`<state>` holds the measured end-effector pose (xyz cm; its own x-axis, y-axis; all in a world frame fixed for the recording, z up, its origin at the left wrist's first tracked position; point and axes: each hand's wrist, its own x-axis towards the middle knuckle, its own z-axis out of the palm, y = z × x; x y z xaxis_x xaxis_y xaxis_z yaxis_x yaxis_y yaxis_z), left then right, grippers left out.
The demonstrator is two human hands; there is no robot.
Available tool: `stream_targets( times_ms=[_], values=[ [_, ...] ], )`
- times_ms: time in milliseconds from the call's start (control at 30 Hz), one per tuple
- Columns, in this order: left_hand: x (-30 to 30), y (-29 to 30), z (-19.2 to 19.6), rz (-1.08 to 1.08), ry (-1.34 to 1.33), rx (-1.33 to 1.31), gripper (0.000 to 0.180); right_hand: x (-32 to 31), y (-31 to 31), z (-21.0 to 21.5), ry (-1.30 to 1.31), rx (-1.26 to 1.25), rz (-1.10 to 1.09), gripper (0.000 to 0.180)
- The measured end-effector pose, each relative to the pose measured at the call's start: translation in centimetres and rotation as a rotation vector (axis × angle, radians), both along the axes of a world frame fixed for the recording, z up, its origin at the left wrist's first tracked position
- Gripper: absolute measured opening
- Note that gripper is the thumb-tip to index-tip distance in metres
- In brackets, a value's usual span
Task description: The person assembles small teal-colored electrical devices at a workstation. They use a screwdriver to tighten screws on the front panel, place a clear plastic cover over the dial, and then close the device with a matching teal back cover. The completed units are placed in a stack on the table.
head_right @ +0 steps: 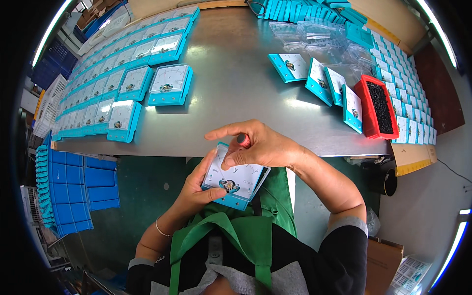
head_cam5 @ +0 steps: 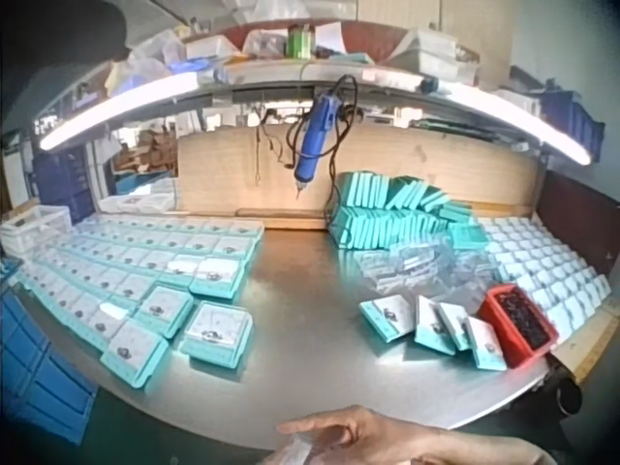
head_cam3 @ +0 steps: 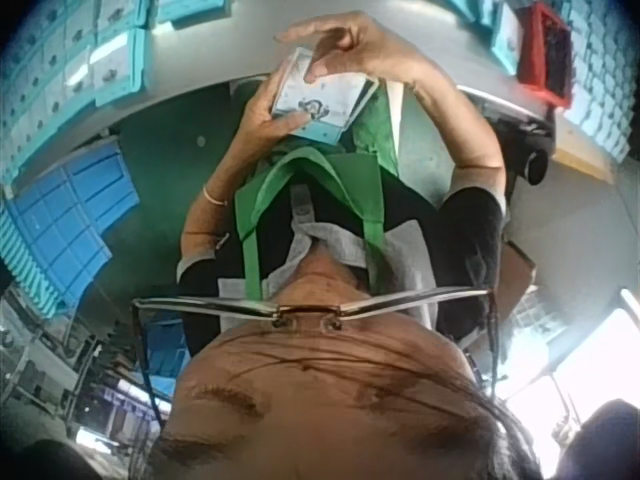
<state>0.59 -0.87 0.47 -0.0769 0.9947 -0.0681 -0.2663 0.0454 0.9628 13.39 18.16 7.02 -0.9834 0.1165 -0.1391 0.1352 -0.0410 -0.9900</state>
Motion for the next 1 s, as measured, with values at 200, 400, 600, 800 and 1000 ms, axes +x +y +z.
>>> stream_targets(
  times_ms=[200, 400, 600, 800, 1000],
  values=[
    [0.0, 0.0, -0.5, 0.061, 0.011, 0.057, 0.082, 1.4, -0.3, -1.7, 0.136, 0.253, -0.403, 0.047],
    [-0.3, 1.0, -0.2, 0.227, -0.166, 0.094, 0.088, 6.2, -1.0, -2.5, -0.219, 0.013, -0.386, 0.050],
    [-1.5, 3.5, -0.7, 0.211, 0.052, 0.289, 0.099, 3.9, -3.1, -2.5, -0.102, 0.260, -0.457, 0.033],
    [-1.8, 6.2, 0.3, 0.271, -0.067, 0.370, 0.119, -0.4, -2.5, -1.2, 0.378, 1.197, -0.212, 0.029],
    [-4.4, 6.6, -1.5, 0.305, -0.333, 0.344, 0.114, -2.8, 4.2, 0.8, 0.308, 0.968, -0.244, 0.031]
  ],
)
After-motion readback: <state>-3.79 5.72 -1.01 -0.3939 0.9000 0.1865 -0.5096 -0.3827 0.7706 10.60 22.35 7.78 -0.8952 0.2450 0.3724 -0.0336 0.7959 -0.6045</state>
